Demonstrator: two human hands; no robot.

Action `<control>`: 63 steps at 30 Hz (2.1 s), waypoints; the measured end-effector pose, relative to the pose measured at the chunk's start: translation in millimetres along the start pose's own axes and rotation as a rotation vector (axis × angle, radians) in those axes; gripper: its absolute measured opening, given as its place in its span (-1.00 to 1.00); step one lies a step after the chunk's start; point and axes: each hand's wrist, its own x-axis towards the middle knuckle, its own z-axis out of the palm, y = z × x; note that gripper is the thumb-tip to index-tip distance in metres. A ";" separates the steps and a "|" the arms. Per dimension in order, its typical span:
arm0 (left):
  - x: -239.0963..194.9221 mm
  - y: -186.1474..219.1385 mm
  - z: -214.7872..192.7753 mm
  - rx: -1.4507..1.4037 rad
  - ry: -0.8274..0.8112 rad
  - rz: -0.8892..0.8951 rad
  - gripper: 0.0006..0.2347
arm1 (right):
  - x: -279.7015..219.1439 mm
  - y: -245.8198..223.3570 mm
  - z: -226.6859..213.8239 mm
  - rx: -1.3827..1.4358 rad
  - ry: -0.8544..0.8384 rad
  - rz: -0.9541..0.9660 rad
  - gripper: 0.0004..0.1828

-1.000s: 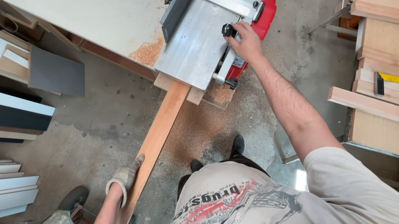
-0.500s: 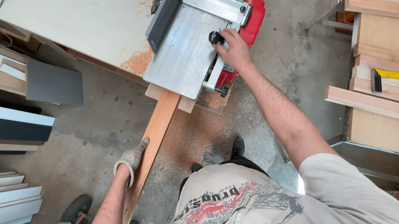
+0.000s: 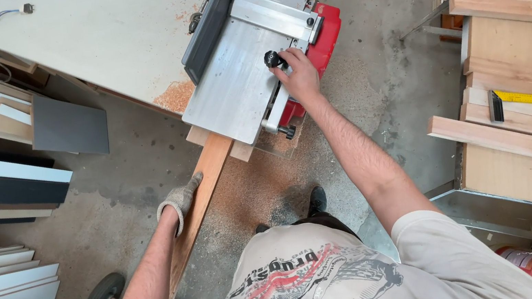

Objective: Feeding wooden boards through a jointer machine to smooth and flatten them, then stacking the finished boards.

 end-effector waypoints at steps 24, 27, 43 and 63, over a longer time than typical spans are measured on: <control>12.4 70.8 -4.3 -0.026 0.014 0.057 -0.06 | -0.3 -0.3 5.6 -0.011 0.020 0.026 -0.52; 18.4 68.8 -1.3 -0.025 0.010 0.061 -0.04 | -1.8 1.4 7.5 -0.012 0.025 0.030 -0.51; 84.8 39.1 0.0 0.068 -0.004 0.203 -0.13 | -1.1 -4.4 1.2 0.013 0.014 0.045 -0.52; 13.2 -84.4 21.1 -0.618 -0.049 0.012 -0.56 | 0.8 -9.8 -6.8 0.063 -0.088 0.104 -0.49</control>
